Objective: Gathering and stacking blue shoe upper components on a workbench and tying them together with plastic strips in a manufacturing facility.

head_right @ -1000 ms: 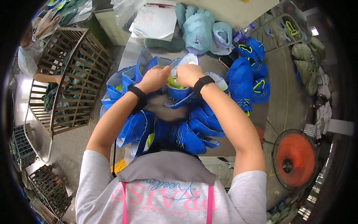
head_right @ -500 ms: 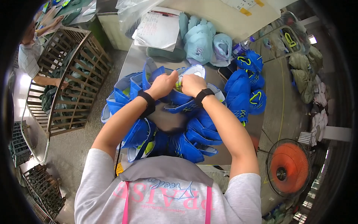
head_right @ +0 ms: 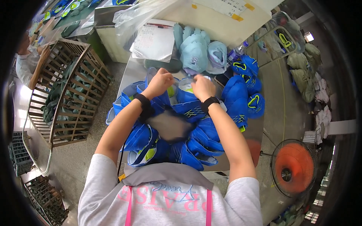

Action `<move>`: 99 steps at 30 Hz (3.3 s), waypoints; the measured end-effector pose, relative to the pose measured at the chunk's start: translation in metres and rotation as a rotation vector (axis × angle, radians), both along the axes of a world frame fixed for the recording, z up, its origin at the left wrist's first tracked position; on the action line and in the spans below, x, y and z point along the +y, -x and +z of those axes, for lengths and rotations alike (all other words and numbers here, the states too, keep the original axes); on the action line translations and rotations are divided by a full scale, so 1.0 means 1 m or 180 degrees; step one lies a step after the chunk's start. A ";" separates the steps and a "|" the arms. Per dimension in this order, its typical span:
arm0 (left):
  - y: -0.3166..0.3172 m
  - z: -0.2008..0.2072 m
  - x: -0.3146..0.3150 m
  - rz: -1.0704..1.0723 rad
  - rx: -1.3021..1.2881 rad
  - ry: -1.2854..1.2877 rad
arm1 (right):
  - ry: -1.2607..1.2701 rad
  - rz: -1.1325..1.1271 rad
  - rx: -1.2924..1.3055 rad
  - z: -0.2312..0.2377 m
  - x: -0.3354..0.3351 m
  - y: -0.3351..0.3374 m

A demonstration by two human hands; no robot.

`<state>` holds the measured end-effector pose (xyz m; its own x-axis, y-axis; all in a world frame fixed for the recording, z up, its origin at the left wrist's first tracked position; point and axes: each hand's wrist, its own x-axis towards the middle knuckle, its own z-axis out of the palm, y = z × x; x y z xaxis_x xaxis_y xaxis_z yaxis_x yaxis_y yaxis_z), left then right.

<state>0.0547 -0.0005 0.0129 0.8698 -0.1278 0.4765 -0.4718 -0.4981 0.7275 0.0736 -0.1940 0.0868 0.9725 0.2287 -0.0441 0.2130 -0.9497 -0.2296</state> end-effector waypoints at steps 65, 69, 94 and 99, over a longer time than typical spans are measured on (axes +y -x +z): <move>0.032 0.065 -0.084 -0.0442 0.0886 -0.2349 | -0.4358 -0.1801 -0.0307 -0.118 -0.207 0.317; -0.036 0.033 -0.113 -0.1328 0.1707 -0.2014 | -0.5026 -0.2284 0.0567 -0.143 -0.201 0.320; 0.089 0.139 -0.186 -0.1498 -0.0420 -0.3702 | -0.4807 -0.0442 -0.0115 -0.091 -0.179 0.281; 0.129 0.232 -0.125 -0.0748 -0.1212 -0.2881 | -0.4426 -0.0190 -0.0217 0.017 -0.148 0.276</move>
